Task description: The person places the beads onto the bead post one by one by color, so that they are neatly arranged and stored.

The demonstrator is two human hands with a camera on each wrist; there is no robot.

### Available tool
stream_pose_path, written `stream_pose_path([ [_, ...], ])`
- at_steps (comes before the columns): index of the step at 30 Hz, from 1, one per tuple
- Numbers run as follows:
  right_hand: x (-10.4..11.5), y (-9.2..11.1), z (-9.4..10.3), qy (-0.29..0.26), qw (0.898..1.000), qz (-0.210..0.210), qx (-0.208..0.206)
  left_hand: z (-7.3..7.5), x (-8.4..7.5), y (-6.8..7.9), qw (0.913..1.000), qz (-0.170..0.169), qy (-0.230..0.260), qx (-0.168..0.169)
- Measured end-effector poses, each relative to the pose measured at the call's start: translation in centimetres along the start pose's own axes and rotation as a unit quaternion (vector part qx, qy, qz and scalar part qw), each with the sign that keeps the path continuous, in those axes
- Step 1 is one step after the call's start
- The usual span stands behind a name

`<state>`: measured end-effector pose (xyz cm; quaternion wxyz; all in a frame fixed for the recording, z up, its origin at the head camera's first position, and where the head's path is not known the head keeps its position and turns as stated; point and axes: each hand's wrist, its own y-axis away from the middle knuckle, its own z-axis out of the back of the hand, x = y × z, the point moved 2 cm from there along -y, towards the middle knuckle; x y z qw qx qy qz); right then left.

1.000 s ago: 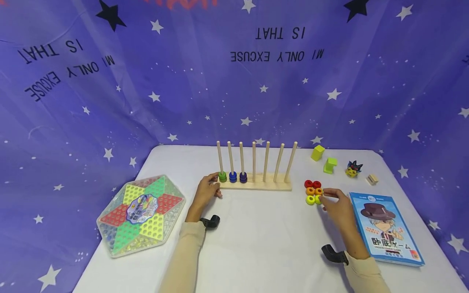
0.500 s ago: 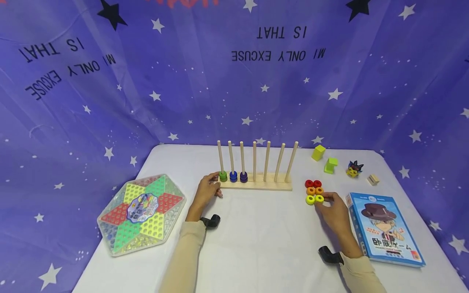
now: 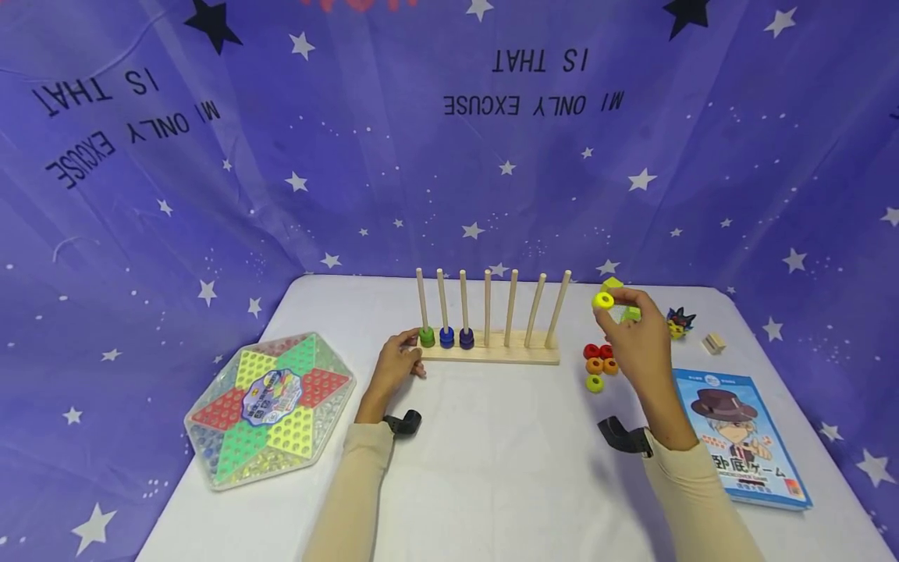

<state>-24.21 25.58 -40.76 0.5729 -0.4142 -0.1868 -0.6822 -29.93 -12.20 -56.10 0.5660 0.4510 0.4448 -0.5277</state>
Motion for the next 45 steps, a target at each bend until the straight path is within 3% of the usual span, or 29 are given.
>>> stream_pose_path([
  [7, 7.5, -1.4, -2.0, -0.044, 0.995, 0.088, 0.036, 0.1, -0.1, -0.1, 1.0, -0.005, 0.001, 0.0],
  [15, 10.8, -2.1, -5.8, -0.071, 0.986, 0.108, 0.108, -0.1, -0.2, -0.1, 1.0, -0.008, 0.001, 0.004],
  [22, 11.3, -2.5, -8.0, -0.055, 0.982, 0.116, 0.136, -0.5, -0.1, -0.1, 0.9999, -0.008, 0.003, 0.007],
  [31, 11.4, -2.8, -8.6, -0.039, 0.983, 0.115, 0.139, 0.0, -0.2, -0.2, 0.9999, -0.012, -0.005, 0.001],
  [39, 10.7, -2.0, -6.4, -0.088, 0.982, 0.135, 0.094, 0.1, -0.3, -0.1, 0.9999, -0.013, 0.001, 0.003],
  [45, 6.7, -0.9, -3.8, -0.085, 0.991, 0.1, 0.022, 0.2, -0.4, 0.1, 0.9997, -0.024, 0.011, -0.002],
])
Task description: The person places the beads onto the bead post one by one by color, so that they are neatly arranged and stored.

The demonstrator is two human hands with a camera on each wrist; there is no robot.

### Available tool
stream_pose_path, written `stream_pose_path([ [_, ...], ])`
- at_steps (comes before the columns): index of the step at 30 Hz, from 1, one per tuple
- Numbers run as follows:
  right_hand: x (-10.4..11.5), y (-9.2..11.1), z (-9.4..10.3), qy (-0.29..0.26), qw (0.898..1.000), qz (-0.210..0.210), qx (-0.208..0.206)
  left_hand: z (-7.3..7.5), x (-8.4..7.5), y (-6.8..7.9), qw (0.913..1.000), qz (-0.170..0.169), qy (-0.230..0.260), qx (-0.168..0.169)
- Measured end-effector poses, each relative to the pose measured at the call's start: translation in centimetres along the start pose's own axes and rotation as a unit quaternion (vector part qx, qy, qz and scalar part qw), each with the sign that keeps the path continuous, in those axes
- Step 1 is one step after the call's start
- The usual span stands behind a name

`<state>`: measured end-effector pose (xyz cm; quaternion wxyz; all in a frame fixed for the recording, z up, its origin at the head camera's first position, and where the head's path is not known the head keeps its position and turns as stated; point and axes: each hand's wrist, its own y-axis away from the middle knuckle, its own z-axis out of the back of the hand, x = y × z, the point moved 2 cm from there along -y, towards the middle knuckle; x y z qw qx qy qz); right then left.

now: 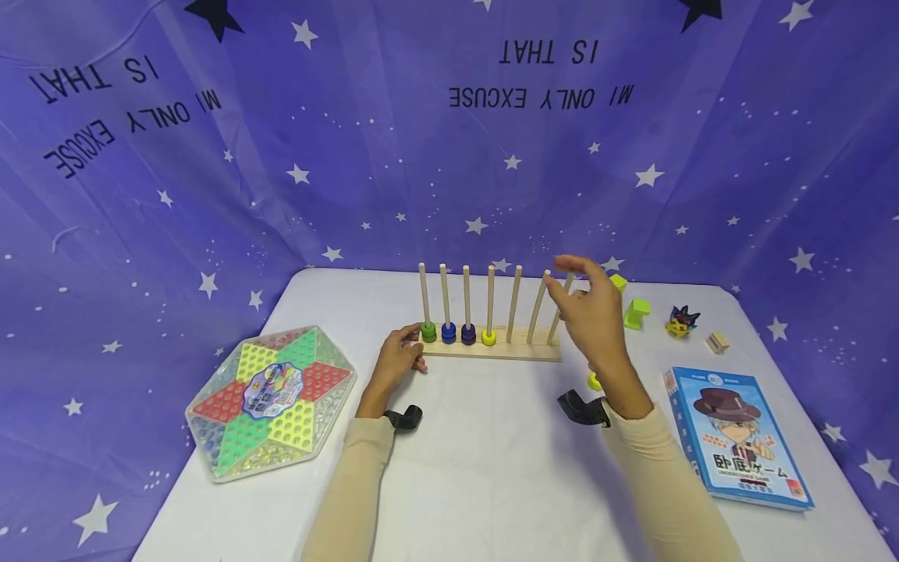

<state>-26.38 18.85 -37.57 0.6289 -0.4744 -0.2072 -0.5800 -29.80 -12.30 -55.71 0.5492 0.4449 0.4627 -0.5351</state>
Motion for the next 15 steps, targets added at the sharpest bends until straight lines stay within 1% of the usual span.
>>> stream_pose_path([
  [2, -2.0, 1.0, 1.1, 0.013, 0.999, -0.04, -0.028, 0.0, 0.1, 0.0, 1.0, 0.004, 0.0, 0.0],
  [3, -3.1, 1.5, 1.5, 0.023, 0.997, -0.067, -0.039, 0.1, 0.0, 0.0, 1.0, 0.008, -0.002, -0.001],
  [4, -4.4, 2.1, 1.9, 0.034, 0.994, -0.095, -0.05, 0.1, 0.1, 0.0, 0.9999, 0.014, -0.001, -0.001],
  [6, -6.8, 3.3, 2.5, 0.05, 0.985, -0.154, -0.056, 0.1, 0.2, -0.1, 0.9998, 0.018, 0.0, 0.001],
  [7, -8.1, 3.9, 2.6, 0.061, 0.98, -0.181, -0.048, 0.1, 0.3, -0.2, 0.9998, 0.02, -0.001, 0.001],
  [9, -10.7, 5.2, 2.6, 0.079, 0.973, -0.217, -0.016, 0.0, 0.4, -0.3, 0.9998, 0.022, 0.0, 0.002],
  [13, -15.0, 7.7, 1.9, 0.095, 0.965, -0.242, 0.04, -0.1, 0.5, -0.4, 0.9997, 0.022, -0.005, 0.0],
  [15, -16.5, 8.7, 1.4, 0.104, 0.961, -0.252, 0.052, -0.2, 0.4, -0.4, 0.9997, 0.022, -0.006, -0.001],
])
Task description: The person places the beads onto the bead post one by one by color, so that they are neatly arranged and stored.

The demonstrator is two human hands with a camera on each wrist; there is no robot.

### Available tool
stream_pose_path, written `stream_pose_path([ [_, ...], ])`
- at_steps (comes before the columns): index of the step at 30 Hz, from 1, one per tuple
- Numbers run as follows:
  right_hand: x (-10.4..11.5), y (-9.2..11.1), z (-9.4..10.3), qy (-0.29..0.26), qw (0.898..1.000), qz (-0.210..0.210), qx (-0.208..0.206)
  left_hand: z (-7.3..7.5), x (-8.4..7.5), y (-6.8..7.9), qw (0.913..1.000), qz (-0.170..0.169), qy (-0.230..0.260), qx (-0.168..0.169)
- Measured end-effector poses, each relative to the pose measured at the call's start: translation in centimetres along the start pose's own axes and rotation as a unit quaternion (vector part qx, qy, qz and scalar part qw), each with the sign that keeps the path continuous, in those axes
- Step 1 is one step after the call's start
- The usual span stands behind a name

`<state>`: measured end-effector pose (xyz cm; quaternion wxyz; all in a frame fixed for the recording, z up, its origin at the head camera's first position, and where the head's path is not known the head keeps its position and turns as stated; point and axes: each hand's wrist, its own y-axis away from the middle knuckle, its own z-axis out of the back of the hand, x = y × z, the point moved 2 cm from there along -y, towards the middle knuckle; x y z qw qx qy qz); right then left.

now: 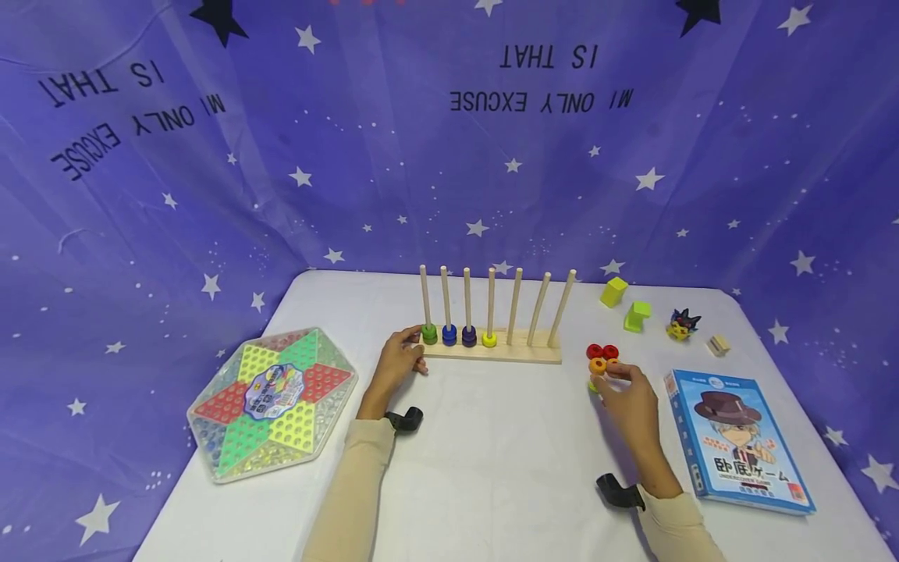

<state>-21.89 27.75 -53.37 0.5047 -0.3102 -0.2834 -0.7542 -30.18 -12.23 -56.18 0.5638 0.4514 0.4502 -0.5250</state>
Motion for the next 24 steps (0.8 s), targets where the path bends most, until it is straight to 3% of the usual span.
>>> stream_pose_path([
  [5, -1.6, 0.2, -1.2, 0.024, 1.0, -0.008, 0.016, 0.0, -0.3, 0.2, 1.0, -0.004, -0.006, 0.001],
  [16, -1.3, 0.1, -1.0, 0.035, 0.999, -0.01, 0.009, 0.2, -0.3, 0.1, 0.9999, -0.006, 0.009, 0.006],
  [20, 0.2, 0.3, 0.1, 0.013, 1.0, -0.006, -0.004, 0.2, -0.2, 0.1, 0.9999, -0.001, 0.013, 0.009],
  [24, 3.3, 0.5, 2.0, -0.004, 0.998, 0.035, -0.043, 0.0, -0.3, 0.2, 1.0, 0.003, 0.007, 0.004],
])
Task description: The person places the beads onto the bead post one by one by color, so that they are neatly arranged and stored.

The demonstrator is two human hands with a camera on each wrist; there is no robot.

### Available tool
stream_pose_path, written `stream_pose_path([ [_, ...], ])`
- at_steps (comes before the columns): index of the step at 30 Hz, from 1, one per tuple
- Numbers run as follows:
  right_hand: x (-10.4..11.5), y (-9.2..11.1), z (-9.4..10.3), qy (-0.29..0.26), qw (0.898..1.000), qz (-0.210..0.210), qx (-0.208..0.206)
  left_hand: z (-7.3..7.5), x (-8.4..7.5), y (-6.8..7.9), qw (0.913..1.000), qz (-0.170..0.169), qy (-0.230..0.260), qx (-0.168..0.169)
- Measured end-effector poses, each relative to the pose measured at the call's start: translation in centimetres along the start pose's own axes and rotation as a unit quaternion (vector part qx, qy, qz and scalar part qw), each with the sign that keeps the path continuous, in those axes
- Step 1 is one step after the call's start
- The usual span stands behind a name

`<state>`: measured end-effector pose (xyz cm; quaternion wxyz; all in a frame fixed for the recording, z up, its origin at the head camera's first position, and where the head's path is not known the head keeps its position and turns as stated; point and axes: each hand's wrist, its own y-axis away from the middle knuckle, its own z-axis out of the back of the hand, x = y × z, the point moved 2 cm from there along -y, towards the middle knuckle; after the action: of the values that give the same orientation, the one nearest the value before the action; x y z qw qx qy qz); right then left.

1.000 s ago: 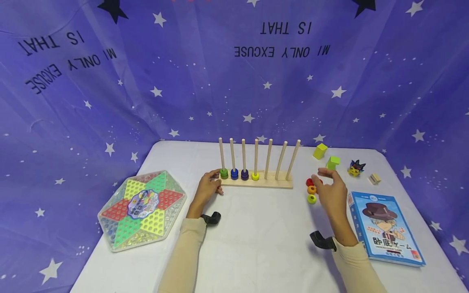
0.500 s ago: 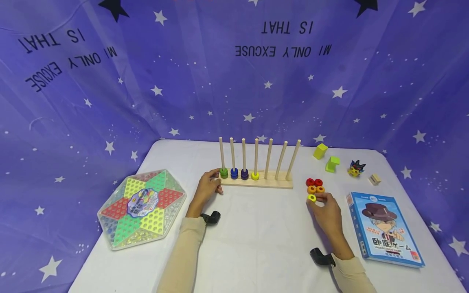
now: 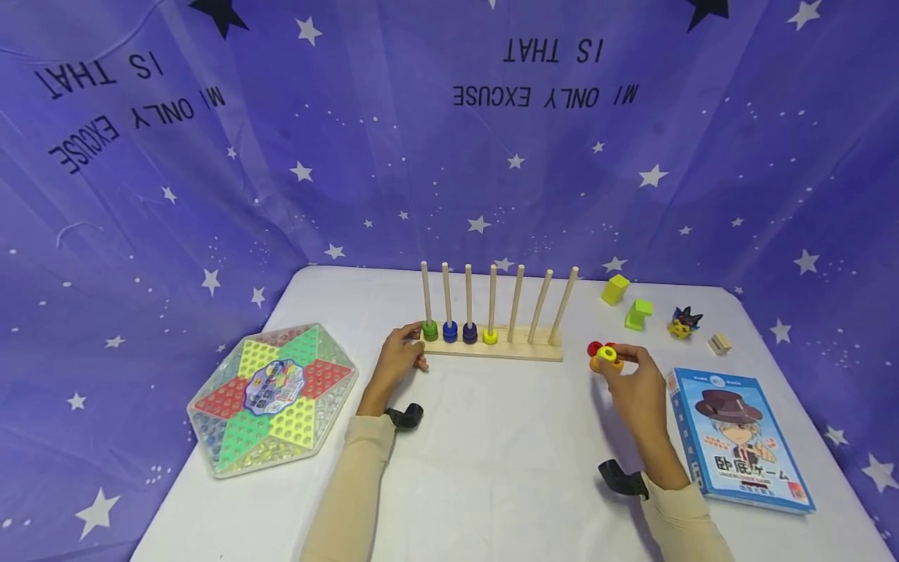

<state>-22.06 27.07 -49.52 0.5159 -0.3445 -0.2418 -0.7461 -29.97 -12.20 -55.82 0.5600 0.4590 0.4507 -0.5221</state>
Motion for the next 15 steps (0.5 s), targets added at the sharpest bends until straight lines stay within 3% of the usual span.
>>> stream_pose_path([
  [8, 8.1, -0.3, 3.2, -0.044, 0.991, 0.099, -0.079, -0.2, 0.1, -0.2, 1.0, -0.002, 0.004, -0.001],
  [11, 11.1, -0.4, 3.5, -0.069, 0.985, 0.139, -0.08, -0.1, 0.2, -0.3, 1.0, -0.001, -0.002, 0.001],
  [15, 14.8, -0.7, 2.4, -0.101, 0.976, 0.189, -0.045, 0.1, 0.1, -0.3, 0.9999, 0.0, -0.013, -0.003],
])
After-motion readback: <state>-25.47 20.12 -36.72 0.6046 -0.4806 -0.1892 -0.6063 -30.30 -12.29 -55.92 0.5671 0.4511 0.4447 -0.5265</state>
